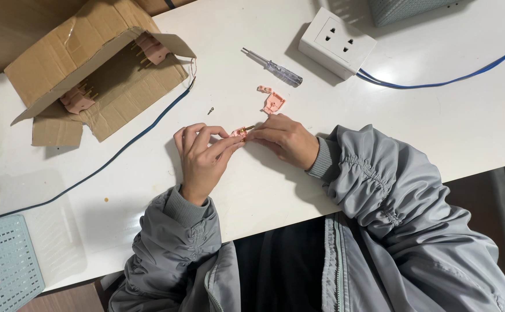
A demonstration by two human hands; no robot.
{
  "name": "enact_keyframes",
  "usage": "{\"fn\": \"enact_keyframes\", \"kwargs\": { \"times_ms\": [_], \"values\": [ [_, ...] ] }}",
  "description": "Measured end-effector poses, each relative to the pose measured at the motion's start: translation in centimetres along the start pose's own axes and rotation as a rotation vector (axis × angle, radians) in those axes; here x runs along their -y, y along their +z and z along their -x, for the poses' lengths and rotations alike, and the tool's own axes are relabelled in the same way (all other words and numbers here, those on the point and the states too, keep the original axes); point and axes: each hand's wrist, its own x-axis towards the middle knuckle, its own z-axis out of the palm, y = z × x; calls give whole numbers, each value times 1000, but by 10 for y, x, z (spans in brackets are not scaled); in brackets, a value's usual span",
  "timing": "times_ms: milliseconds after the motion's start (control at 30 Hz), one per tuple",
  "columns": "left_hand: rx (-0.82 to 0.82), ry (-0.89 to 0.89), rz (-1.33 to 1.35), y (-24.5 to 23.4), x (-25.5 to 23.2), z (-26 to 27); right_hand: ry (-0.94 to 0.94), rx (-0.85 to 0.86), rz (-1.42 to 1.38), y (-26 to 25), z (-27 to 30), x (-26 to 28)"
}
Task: The person assembles a pink electrical plug by hand, inserting metal prongs and securing them with a screwdriver. They handle multiple plug components and screws, tightening the assembly on a white table.
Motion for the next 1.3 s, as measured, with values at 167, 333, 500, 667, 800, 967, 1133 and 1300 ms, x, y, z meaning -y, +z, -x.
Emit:
{"fn": "enact_keyframes", "kwargs": {
  "times_ms": [167,333,500,667,800,967,1133,1300],
  "values": [
    [4,4,25,3,-4,-1,24,35,22,1,2,-4],
    [0,5,34,2,-8,-4,28,42,54,2,7,-11],
    [13,1,17,-1,-10,-5,29,49,124,4,7,-13],
    [24,10,30,1,-6,-1,13,56,163,3,8,-14],
    [75,9,59,-4,-6,-3,-3,58,178,3,8,-17],
    [108,-8,66,-5,-3,-3,-23,63,212,0,7,-17],
    [125,-14,83,-7,-4,-3,-40,70,233,-4,5,-13],
    [102,41,38,-4,-2,-2,-44,74,237,-6,5,-11]
  ]
}}
